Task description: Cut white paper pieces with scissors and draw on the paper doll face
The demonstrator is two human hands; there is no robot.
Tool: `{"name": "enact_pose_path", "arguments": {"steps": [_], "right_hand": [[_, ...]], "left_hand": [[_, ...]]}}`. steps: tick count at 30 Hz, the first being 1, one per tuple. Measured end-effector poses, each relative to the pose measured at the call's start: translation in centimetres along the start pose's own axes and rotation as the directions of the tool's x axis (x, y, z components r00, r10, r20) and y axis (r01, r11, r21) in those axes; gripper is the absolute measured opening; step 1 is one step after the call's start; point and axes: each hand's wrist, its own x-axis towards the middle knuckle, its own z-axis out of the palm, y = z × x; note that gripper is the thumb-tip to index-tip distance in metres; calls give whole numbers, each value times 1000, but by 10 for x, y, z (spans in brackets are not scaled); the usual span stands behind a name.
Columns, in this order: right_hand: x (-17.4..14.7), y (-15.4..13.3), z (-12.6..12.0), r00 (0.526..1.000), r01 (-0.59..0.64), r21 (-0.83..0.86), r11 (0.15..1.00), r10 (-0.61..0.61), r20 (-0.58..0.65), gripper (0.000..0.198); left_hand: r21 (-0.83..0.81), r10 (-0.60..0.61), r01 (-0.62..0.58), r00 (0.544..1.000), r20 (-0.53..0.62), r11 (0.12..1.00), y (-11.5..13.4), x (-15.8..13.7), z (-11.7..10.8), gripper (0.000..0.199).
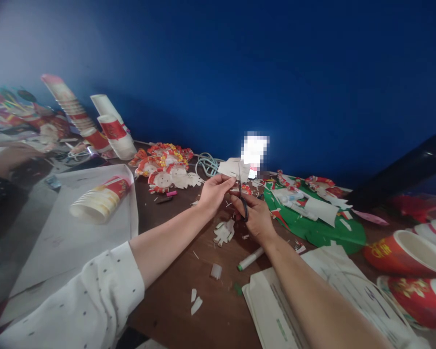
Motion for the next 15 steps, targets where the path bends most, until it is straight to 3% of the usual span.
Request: {"name": "enact_pose_path", "arguments": {"steps": [15], "right_hand": [[0, 2, 1, 999, -2, 7, 1000, 1, 33, 42]], "left_hand": [[-21, -9, 9, 1000, 11, 1000, 0, -1, -1, 21]]}}
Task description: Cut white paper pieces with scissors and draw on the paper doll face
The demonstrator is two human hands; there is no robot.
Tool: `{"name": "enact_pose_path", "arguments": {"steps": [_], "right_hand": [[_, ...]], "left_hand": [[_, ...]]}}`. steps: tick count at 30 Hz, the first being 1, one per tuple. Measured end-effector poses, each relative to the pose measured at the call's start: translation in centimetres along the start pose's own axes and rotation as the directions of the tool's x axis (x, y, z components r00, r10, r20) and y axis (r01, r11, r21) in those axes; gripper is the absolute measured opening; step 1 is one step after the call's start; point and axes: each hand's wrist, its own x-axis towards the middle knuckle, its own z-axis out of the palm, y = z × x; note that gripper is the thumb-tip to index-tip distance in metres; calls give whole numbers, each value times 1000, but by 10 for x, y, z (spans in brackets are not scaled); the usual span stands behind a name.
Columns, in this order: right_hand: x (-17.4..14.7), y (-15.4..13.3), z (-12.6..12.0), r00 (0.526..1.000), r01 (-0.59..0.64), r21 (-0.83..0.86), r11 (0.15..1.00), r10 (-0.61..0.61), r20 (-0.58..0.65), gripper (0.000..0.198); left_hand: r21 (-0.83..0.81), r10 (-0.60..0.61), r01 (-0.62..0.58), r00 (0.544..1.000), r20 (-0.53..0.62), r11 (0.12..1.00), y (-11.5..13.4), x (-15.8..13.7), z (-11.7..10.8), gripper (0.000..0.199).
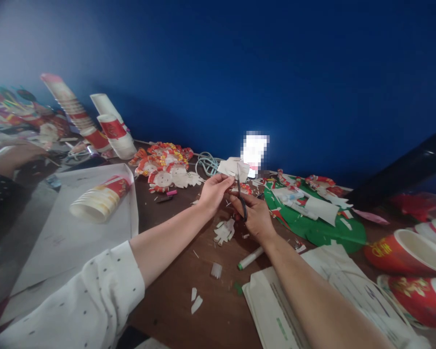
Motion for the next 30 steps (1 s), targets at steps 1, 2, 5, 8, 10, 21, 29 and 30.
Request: {"name": "enact_pose_path", "arguments": {"steps": [1, 2, 5, 8, 10, 21, 29, 30], "right_hand": [[0, 1, 0, 1000, 1, 3, 1000, -1, 5, 40], [1, 2, 0, 1000, 2, 4, 1000, -2, 10, 39], [1, 3, 0, 1000, -10, 9, 1000, 10, 19, 39], [1, 4, 0, 999, -49, 47, 998, 48, 10, 38], [1, 4, 1, 998, -66, 87, 994, 67, 0, 41], [3, 7, -3, 999, -52, 113, 992, 51, 14, 50], [1, -5, -5, 1000, -21, -8, 1000, 21, -6, 40], [0, -6, -5, 1000, -21, -12, 1000, 21, -9, 39]], "left_hand": [[6, -2, 2, 1000, 0, 1000, 0, 0, 0, 21], [13, -2, 2, 1000, 0, 1000, 1, 0, 0, 21], [61, 9, -9, 1000, 0, 998, 2, 0, -1, 21], [144, 7, -7, 1000, 1, 990, 3, 1, -3, 20], [187, -4, 3, 1000, 8, 982, 4, 2, -3, 20], [196, -12, 0, 998, 57, 981, 9, 1, -4, 21], [183, 5, -22, 995, 95, 983, 6, 7, -9, 21], [177, 4, -22, 995, 99, 984, 6, 7, -9, 21]]}}
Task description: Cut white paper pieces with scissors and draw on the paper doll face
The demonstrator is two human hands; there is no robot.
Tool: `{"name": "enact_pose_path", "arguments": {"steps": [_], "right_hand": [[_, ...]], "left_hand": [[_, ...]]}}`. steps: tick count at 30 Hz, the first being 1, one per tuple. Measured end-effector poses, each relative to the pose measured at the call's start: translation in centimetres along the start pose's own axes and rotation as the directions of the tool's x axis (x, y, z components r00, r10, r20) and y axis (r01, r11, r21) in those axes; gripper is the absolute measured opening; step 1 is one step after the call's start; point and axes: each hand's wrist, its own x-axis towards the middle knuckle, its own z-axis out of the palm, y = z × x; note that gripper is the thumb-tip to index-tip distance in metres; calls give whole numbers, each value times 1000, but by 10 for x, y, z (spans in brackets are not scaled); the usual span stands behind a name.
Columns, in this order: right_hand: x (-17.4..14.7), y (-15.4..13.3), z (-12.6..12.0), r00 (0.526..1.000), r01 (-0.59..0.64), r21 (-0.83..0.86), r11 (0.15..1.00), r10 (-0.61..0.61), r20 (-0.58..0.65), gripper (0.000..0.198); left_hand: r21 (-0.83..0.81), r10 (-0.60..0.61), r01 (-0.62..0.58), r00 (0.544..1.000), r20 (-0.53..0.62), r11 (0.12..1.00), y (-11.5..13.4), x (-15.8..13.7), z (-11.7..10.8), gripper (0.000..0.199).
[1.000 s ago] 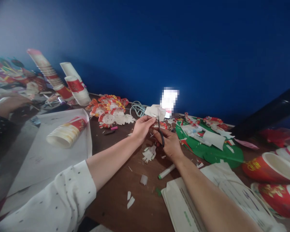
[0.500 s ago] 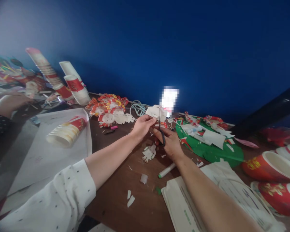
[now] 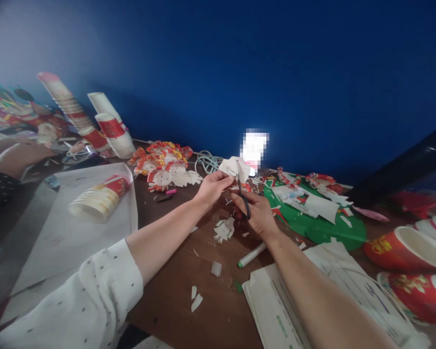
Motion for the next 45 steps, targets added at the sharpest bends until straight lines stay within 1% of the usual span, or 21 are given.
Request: {"name": "enact_pose_path", "arguments": {"steps": [5, 11, 17, 21, 24, 26, 29, 33, 38, 45], "right_hand": [[0, -1, -1, 1000, -3, -19, 1000, 3, 8, 39], [4, 7, -4, 1000, -8, -21, 1000, 9, 28, 42], [6, 12, -5, 1000, -5, -7, 1000, 6, 30, 44], [5, 12, -3, 999, -40, 53, 998, 39, 24, 46], [4, 10, -1, 998, -55, 92, 994, 52, 31, 45], [4, 12, -1, 997, -70, 132, 989, 64, 50, 42], [4, 16, -1, 990, -102, 227, 969, 77, 115, 37], [5, 19, -3, 989, -80, 282, 956, 41, 145, 34], [6, 15, -4, 992, -68, 260, 963, 37, 125, 37], [7, 18, -6, 992, -21, 215, 976, -7, 129, 34]], "left_hand": [[-28, -10, 10, 1000, 13, 1000, 0, 3, -2, 19], [-5, 32, -32, 998, 47, 999, -3, 7, -4, 16], [-32, 34, -32, 997, 62, 999, -5, 8, -4, 17], [-82, 14, -9, 998, 62, 997, -5, 4, 0, 18], [-77, 6, -1, 998, 60, 997, -5, 3, 1, 19], [-65, -1, 5, 998, 63, 998, -4, 2, 0, 19], [-63, -24, 30, 996, 87, 998, -1, 3, -1, 17], [-70, -25, 35, 990, 137, 997, 2, 5, -3, 13], [-73, -35, 48, 985, 167, 996, 3, 7, -4, 13], [-107, -34, 58, 977, 209, 993, 3, 10, -7, 11]]}}
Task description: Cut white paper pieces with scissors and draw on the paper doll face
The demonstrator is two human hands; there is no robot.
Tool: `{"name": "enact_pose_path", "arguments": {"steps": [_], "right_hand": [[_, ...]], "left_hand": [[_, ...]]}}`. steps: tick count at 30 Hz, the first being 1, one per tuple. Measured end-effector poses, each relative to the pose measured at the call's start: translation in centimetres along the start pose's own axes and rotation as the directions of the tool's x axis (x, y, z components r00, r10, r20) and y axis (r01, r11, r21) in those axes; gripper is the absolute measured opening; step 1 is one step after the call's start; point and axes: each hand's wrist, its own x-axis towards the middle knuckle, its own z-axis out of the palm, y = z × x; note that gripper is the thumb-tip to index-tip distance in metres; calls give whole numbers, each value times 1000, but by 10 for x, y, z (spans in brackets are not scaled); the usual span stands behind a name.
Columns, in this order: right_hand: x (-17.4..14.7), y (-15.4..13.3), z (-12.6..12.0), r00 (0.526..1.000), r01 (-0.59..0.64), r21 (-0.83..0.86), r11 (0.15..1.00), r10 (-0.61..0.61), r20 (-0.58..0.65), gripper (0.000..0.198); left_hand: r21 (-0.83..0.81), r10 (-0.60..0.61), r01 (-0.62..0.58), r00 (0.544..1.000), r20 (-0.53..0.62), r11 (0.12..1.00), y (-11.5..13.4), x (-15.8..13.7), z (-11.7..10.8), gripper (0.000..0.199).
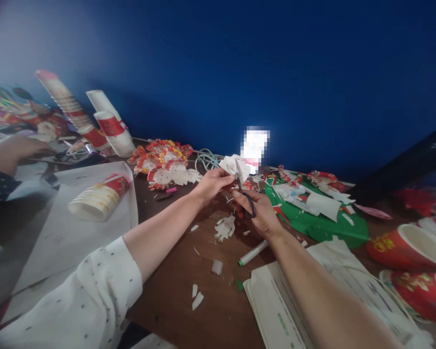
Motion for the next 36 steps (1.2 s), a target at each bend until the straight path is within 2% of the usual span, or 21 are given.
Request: {"name": "enact_pose_path", "arguments": {"steps": [10, 27, 36], "right_hand": [[-1, 2, 0, 1000, 11, -64, 998, -12, -16, 42], [-1, 2, 0, 1000, 26, -34, 999, -27, -14, 40], [-3, 0, 4, 999, 28, -39, 999, -28, -19, 38]], "left_hand": [[-80, -44, 47, 998, 38, 996, 7, -2, -1, 12], [-99, -44, 50, 997, 68, 994, 7, -1, -5, 19], [-84, -49, 56, 996, 80, 995, 10, -3, -3, 14]]}}
